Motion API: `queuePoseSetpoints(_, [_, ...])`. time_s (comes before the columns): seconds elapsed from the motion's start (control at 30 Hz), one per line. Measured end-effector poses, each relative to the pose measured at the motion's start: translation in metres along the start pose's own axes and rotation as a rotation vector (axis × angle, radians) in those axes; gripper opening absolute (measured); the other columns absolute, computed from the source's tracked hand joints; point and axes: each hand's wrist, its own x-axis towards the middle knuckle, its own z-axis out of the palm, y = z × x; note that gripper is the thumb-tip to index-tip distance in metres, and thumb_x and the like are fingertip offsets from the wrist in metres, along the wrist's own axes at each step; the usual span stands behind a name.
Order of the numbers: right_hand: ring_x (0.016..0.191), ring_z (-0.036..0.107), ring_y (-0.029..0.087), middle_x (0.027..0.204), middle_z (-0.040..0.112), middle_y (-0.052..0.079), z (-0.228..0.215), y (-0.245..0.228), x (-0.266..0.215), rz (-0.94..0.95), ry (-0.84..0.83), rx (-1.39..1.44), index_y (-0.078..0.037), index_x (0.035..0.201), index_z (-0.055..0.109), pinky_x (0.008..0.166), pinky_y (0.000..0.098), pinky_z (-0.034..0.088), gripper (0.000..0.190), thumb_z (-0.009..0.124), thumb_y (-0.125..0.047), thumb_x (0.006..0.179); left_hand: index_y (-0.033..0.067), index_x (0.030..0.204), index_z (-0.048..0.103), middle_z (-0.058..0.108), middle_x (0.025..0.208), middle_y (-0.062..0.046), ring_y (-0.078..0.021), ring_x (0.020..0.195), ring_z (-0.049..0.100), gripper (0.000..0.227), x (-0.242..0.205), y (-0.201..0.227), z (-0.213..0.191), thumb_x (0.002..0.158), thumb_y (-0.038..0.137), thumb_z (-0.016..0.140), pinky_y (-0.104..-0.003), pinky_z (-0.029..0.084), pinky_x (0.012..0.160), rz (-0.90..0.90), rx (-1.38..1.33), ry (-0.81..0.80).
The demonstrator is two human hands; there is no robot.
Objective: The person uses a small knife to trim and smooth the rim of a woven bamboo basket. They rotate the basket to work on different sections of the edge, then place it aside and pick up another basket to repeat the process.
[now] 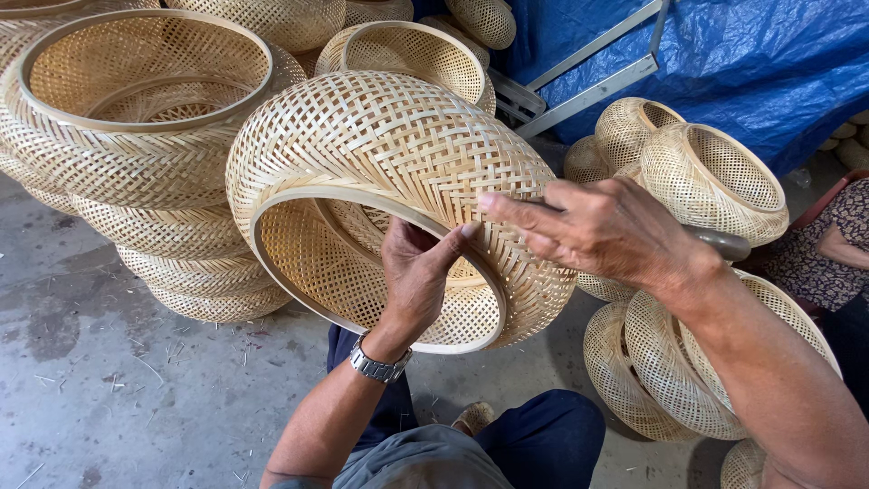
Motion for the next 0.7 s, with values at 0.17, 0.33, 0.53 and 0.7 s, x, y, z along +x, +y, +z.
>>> queuePoseSetpoints(0.17, [0.048,0.050,0.008,0.066,0.059,-0.002,-0.002,0.005,-0.003,0.091,0.130,0.249,-0.030,0.148,0.053,0.045,0.0237,0.057,0.051,0.063,-0.027,0.099,0.0005,0.121,0.055,0.074,0.107,-0.015,-0.0193,0.093,0.075,0.033,-0.003,0.000,0.002,0.093,-0.001,0.072,-0.035,0.068,0.085,-0.004,0.007,0.000])
queuePoseSetpoints(0.33, [0.071,0.065,0.010,0.104,0.073,0.007,-0.018,0.008,0.000,0.031,0.255,0.346,-0.025,0.156,0.038,0.066,0.0228,0.062,0.054,0.060,-0.022,0.107,-0.0006,0.120,0.056,0.073,0.107,-0.015,-0.0189,0.094,0.074,0.031,-0.004,-0.002,0.003,0.095,-0.001,0.073,-0.035,0.066,0.087,0.010,-0.032,-0.002])
queuePoseSetpoints(0.53, [0.045,0.063,0.013,0.070,0.076,0.009,-0.038,-0.007,0.010,0.405,-0.191,0.378,-0.037,0.161,0.030,0.054,0.0355,0.058,0.091,0.078,-0.036,0.084,-0.0004,0.120,0.055,0.073,0.109,-0.015,-0.0183,0.096,0.074,0.031,-0.006,0.000,0.003,0.094,-0.001,0.072,-0.034,0.066,0.088,0.012,-0.025,-0.009])
queuePoseSetpoints(0.7, [0.043,0.063,0.018,0.078,0.078,0.007,-0.038,-0.010,0.017,0.366,-0.226,0.380,-0.038,0.156,0.040,0.056,0.0367,0.059,0.080,0.075,-0.034,0.085,-0.0006,0.120,0.052,0.071,0.109,-0.015,-0.0192,0.095,0.074,0.033,-0.008,-0.001,0.005,0.093,-0.001,0.073,-0.034,0.066,0.087,-0.017,-0.024,0.004])
